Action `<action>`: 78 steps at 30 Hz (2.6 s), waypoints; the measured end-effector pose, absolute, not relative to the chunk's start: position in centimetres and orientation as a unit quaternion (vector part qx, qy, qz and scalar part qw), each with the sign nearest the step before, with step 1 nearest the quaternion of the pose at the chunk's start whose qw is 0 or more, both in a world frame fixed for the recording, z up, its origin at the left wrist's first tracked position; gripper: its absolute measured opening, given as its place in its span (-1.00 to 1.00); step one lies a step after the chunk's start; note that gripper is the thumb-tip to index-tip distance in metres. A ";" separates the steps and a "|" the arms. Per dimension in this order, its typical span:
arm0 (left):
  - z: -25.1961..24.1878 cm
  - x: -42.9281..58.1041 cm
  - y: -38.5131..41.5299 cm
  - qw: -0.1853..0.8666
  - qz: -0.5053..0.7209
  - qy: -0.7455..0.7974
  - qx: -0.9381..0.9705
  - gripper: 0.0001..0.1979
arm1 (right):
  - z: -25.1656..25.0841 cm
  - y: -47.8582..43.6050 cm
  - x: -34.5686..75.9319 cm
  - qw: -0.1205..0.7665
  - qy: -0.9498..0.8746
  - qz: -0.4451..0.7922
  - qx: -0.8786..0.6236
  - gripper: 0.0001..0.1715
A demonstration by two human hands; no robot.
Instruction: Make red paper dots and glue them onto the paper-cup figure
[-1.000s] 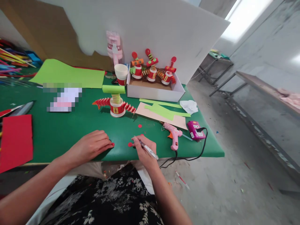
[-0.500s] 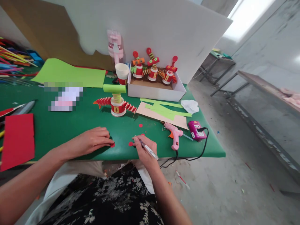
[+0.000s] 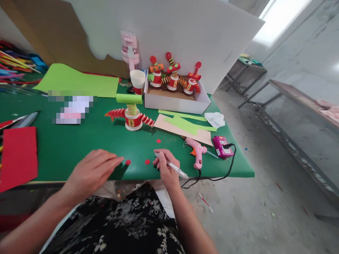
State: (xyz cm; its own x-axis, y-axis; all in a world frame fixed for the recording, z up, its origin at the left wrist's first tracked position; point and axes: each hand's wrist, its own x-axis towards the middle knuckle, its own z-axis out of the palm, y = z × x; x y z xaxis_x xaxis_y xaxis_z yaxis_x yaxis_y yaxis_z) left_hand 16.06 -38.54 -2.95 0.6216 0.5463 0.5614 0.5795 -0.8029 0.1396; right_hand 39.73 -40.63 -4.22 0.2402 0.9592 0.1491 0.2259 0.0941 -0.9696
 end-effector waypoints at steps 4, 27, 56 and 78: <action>-4.5 19.5 -42.1 0.052 -0.325 -0.254 -0.909 -0.78 | -4.0 -40.2 39.9 0.548 -0.462 0.370 -0.591 -0.80; -7.0 22.4 -42.7 0.100 -0.276 -0.382 -0.877 -0.63 | -3.9 -40.2 39.3 0.496 -0.528 0.278 -0.631 -0.64; -6.6 22.7 -42.7 0.088 -0.269 -0.392 -0.875 -0.60 | -3.9 -40.1 39.1 0.430 -0.584 0.241 -0.645 -0.70; -6.4 22.7 -42.7 0.088 -0.262 -0.398 -0.875 -0.60 | -3.8 -40.1 39.1 0.418 -0.602 0.216 -0.645 -0.69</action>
